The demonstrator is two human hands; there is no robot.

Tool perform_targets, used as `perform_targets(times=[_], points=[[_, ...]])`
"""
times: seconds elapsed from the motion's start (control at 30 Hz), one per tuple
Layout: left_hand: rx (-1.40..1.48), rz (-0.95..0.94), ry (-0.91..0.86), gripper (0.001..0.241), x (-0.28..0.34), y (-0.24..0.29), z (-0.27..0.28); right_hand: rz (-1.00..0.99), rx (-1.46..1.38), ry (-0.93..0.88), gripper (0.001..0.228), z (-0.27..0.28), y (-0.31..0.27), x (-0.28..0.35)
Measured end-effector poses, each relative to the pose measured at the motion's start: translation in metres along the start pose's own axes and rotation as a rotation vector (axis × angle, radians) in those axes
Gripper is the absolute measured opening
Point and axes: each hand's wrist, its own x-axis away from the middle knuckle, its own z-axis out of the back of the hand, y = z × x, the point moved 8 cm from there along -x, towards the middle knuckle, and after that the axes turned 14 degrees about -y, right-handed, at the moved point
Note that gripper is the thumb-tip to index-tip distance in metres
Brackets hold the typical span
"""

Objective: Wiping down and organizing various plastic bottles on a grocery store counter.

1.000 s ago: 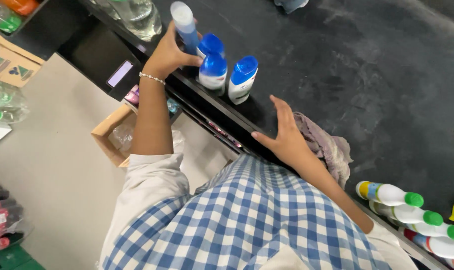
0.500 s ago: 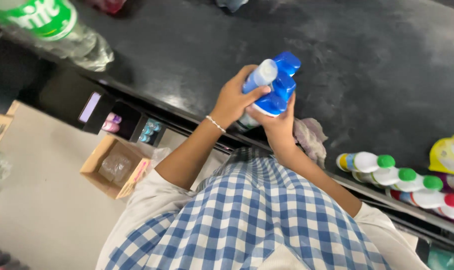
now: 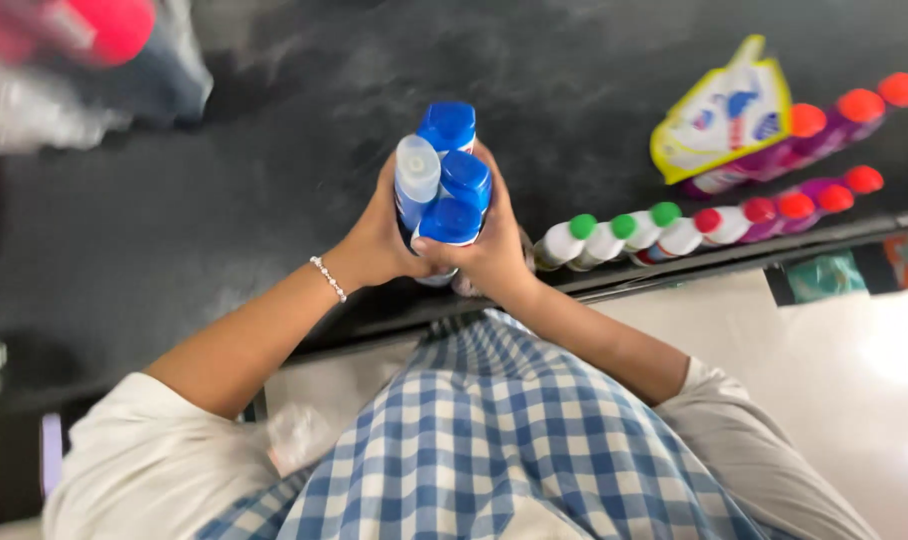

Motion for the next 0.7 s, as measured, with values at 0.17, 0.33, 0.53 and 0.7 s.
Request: perform_targets(times=[0.17, 0.33, 0.53, 0.7], points=[[0.073, -0.274, -0.060, 0.137, -0.105, 0.054, 0.005, 0.274, 0.308, 0.047, 0.124, 0.069, -0.109, -0.021], [0.354, -0.476, -0.011, 0.142, -0.201, 0.018, -0.059, 0.066, 0.480, -0.039, 0.131, 0.154, -0.135, -0.022], [0.381, -0.255, -0.042, 0.138, -0.253, -0.062, -0.129, -0.223, 0.591, 0.050, 0.127, 0.246, -0.058, 0.001], [0.178, -0.235, -0.149, 0.130, -0.280, -0.078, -0.153, -0.610, 0.758, 0.264, 0.121, 0.283, -0.041, 0.021]])
